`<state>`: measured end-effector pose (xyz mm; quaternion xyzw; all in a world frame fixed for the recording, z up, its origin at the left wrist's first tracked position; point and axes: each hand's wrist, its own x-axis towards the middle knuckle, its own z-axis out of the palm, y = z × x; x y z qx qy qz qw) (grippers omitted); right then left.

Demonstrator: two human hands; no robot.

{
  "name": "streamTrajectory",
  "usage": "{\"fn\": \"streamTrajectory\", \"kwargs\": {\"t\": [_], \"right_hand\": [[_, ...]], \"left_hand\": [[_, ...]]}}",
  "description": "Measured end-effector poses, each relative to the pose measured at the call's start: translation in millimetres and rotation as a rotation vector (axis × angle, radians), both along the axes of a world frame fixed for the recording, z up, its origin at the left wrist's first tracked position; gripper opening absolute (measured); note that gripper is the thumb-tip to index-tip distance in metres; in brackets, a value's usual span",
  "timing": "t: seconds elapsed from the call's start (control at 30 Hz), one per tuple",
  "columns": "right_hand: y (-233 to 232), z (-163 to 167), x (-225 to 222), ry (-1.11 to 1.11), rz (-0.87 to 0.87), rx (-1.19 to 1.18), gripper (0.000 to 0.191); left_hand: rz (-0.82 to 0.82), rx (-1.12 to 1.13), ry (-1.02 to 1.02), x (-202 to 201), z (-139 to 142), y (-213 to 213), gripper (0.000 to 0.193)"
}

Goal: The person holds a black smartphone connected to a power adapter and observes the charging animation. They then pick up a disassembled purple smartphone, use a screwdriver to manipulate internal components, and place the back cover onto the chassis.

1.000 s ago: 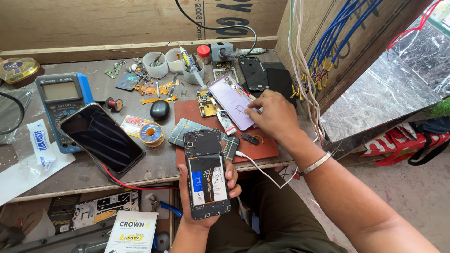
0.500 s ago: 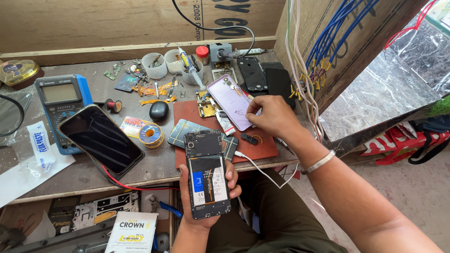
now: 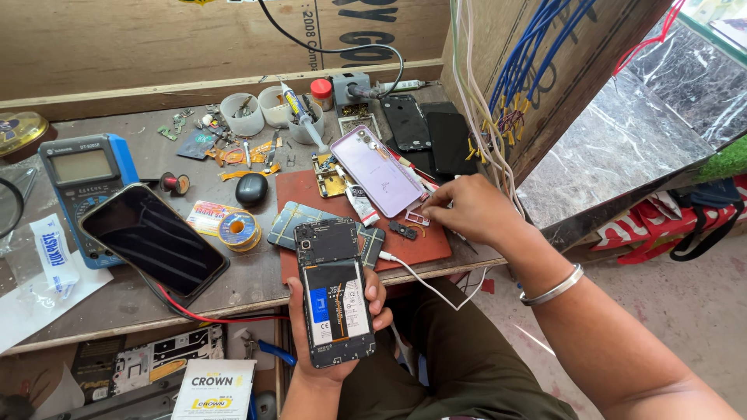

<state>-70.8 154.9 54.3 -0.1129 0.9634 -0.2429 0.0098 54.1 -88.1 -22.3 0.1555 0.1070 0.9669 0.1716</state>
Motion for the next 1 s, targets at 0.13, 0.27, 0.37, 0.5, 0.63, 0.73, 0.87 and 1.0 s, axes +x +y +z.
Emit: {"fn": "streamTrajectory", "kwargs": {"t": [0.13, 0.27, 0.37, 0.5, 0.63, 0.73, 0.87, 1.0], "right_hand": [[-7.4, 4.4, -7.1, 0.125, -0.047, -0.037, 0.025], [-21.5, 4.8, -30.3, 0.218, -0.024, -0.041, 0.026], [-32.5, 1.9, -45.0, 0.192, -0.084, 0.067, 0.027], [-38.8, -2.0, -53.0, 0.216, -0.155, 0.081, 0.025], [-39.6, -3.1, -57.3, 0.334, -0.168, -0.154, 0.026], [-39.9, -1.5, -57.3, 0.353, -0.086, -0.351, 0.028], [-43.4, 5.1, -48.7, 0.282, 0.046, -0.475, 0.047], [-45.6, 12.1, -26.0, 0.606, 0.182, -0.384, 0.029]], "left_hand": [[0.012, -0.005, 0.009, 0.4, 0.3, -1.0, 0.081], [0.004, -0.005, 0.009, 1.6, 1.1, 0.4, 0.082], [0.004, -0.011, 0.008, 1.6, 2.1, 0.7, 0.082], [0.004, 0.007, 0.037, 0.5, 1.7, -1.9, 0.080], [0.013, 0.003, 0.018, 1.1, -0.7, -2.8, 0.080], [0.010, 0.007, 0.017, 0.4, -1.6, -2.5, 0.080], [0.006, 0.014, 0.015, 0.1, -0.9, -3.0, 0.080], [0.005, 0.015, 0.013, 0.0, 0.4, -3.0, 0.081]]}}
